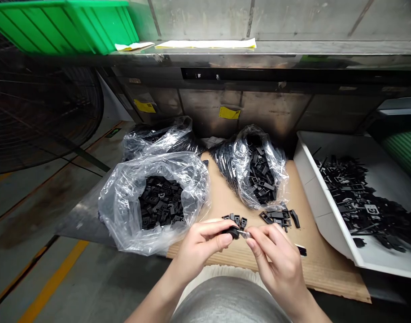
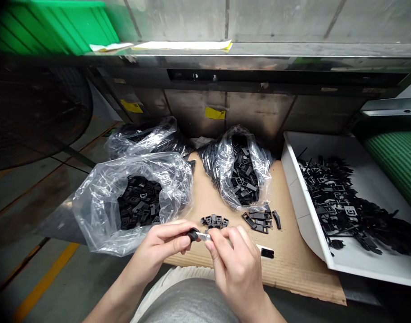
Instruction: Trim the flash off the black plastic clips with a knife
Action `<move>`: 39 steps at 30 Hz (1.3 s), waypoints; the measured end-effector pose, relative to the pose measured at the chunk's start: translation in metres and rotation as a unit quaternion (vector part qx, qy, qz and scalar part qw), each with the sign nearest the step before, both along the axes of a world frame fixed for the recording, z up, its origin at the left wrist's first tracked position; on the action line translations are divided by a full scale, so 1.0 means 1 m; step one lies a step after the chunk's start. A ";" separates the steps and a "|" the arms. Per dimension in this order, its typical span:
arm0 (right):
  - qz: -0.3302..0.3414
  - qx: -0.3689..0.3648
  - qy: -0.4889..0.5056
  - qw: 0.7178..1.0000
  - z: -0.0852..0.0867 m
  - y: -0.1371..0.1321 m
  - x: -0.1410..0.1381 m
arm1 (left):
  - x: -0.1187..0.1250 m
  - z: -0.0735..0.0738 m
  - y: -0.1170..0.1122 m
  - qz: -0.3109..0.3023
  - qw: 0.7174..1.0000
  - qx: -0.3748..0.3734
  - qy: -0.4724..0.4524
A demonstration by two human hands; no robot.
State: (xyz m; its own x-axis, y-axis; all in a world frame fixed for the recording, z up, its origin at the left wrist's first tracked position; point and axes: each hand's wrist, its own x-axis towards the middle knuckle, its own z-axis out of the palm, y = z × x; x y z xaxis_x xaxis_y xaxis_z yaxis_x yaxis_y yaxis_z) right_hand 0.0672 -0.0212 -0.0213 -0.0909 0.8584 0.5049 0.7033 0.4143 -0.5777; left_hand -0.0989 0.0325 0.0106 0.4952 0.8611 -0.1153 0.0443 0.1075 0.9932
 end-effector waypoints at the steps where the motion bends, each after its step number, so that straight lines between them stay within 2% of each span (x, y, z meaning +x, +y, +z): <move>1: -0.006 0.005 -0.006 1.000 0.000 0.000 -0.001 | 0.000 0.000 0.000 0.003 1.000 -0.004 -0.006; 6: -0.025 0.016 -0.008 1.000 -0.001 0.003 -0.003 | 0.001 -0.002 -0.001 0.009 0.999 -0.031 -0.028; 9: -0.054 0.021 0.007 0.998 -0.001 0.006 0.000 | 0.003 0.000 -0.005 -0.011 0.999 -0.050 -0.013; 11: -0.066 0.000 0.039 0.997 0.001 0.007 0.003 | 0.003 0.001 -0.007 -0.008 0.999 -0.044 0.010; 14: -0.041 -0.088 0.129 0.987 0.003 0.008 0.005 | 0.003 0.001 -0.008 0.010 0.999 -0.018 0.039; 17: 0.001 -0.184 0.218 0.959 0.006 0.007 0.005 | 0.002 0.000 -0.007 0.006 0.999 0.011 0.040; 19: 0.012 -0.223 0.258 0.940 0.007 0.007 0.004 | 0.002 -0.002 -0.006 -0.001 0.998 0.043 0.035; 22: 0.016 -0.252 0.293 0.922 0.007 0.007 0.003 | 0.001 -0.006 -0.005 0.001 0.995 0.089 0.035; 30: 0.025 -0.273 0.330 0.903 0.002 0.004 -0.005 | -0.002 -0.013 -0.004 0.048 0.975 0.202 0.080; 34: 0.018 -0.240 0.328 0.914 0.003 0.002 -0.009 | -0.003 -0.017 -0.004 0.053 0.961 0.250 0.107; 37: 0.049 -0.207 0.259 0.942 0.003 -0.001 -0.010 | 0.001 -0.019 -0.006 0.053 0.955 0.273 0.104; 39: 0.081 -0.157 0.203 0.963 0.000 -0.004 -0.009 | 0.003 -0.021 -0.006 0.051 0.954 0.274 0.110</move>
State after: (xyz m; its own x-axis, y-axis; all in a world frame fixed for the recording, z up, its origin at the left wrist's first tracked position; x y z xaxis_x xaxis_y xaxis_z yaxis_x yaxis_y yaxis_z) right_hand 0.0580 -0.0250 -0.0216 -0.0868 0.9656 0.2450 0.3341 0.2599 -0.9060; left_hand -0.0960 0.0268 -0.0102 0.4211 0.8645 0.2745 0.2744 -0.4099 0.8699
